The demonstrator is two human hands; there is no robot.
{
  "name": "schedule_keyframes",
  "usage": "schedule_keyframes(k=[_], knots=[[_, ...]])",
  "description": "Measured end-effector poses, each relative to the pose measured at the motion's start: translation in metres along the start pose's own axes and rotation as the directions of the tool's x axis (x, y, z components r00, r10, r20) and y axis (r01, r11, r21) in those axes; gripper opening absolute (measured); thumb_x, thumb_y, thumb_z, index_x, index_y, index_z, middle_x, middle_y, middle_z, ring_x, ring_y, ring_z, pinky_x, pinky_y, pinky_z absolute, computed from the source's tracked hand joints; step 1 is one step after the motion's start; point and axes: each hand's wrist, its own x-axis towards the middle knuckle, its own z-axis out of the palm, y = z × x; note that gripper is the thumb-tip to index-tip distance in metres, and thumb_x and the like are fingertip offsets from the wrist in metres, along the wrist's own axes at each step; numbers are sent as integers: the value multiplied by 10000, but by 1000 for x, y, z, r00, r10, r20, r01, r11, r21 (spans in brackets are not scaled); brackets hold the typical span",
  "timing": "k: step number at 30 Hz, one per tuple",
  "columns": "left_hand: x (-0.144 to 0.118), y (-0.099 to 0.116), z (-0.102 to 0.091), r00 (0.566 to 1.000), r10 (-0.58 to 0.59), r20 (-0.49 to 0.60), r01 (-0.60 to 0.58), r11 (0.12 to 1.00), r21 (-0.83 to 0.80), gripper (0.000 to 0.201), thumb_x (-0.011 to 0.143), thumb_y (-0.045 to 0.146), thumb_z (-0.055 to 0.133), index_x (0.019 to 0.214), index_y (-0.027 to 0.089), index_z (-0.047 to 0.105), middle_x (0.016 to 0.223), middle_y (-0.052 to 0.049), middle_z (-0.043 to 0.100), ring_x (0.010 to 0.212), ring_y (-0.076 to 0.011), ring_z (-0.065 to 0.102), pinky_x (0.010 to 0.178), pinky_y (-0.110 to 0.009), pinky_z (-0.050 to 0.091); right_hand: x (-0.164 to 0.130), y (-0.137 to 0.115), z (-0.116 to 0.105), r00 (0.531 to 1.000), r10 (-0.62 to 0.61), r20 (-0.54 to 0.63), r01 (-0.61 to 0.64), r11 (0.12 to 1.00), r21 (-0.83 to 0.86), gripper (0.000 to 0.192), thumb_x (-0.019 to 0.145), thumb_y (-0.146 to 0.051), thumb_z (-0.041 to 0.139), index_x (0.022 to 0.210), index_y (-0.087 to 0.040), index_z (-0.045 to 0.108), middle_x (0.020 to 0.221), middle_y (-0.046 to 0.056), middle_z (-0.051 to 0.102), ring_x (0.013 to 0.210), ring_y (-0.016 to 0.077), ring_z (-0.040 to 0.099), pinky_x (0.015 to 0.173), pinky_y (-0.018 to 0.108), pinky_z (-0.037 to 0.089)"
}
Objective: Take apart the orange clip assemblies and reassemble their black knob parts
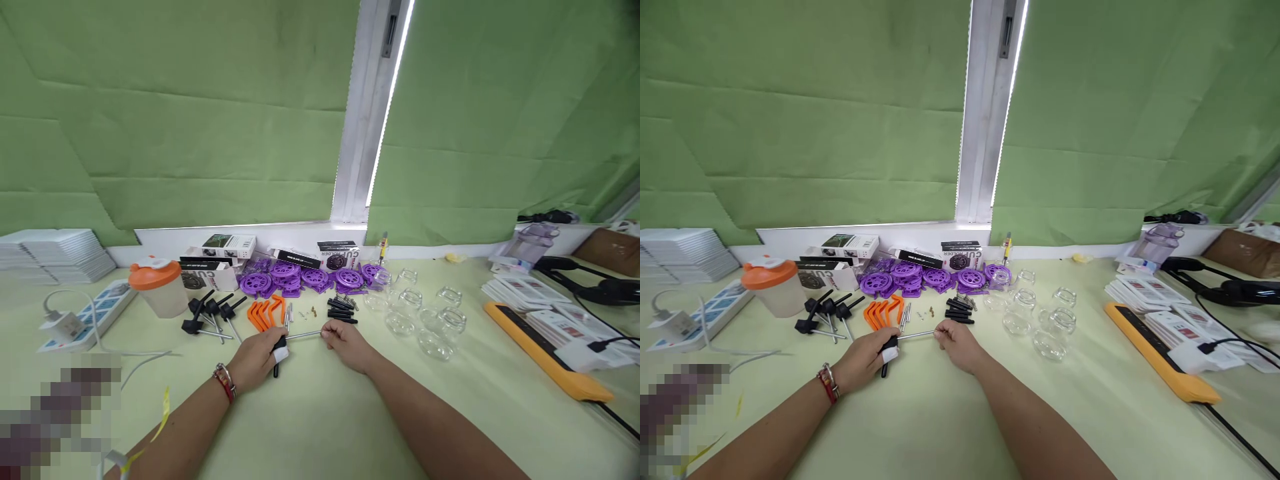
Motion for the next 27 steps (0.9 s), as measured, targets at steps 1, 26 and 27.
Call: schedule_keyframes(k=[1, 26, 27], knots=[[0, 0, 0, 1000, 2, 1, -2, 1000, 3, 319, 888, 382, 351, 1153, 232, 447, 1067, -61, 607, 930, -209, 567, 783, -313, 428, 0, 0, 0, 1000, -1, -1, 1, 1000, -8, 232, 851, -388, 437, 796, -186, 537, 649, -14, 514, 589, 112, 425, 596, 241, 358], [-1, 14, -8, 997, 82, -1, -80, 982, 173, 282, 840, 299, 415, 1101, 225, 492, 1045, -57, 579, 925, -201, 552, 776, -309, 434, -1, -9, -1, 997, -82, -3, 81, 988, -132, 150, 822, -232, 459, 773, -188, 594, 723, 1, 524, 639, 118, 460, 605, 238, 372], [-2, 18, -11, 997, 83, 1, -81, 973, 218, 256, 824, 290, 430, 1055, 219, 515, 1024, -59, 578, 913, -206, 552, 767, -314, 436, -2, -9, -1, 996, -86, -4, 84, 987, -138, 148, 821, -238, 466, 788, -189, 602, 749, 7, 536, 655, 121, 471, 615, 242, 379]])
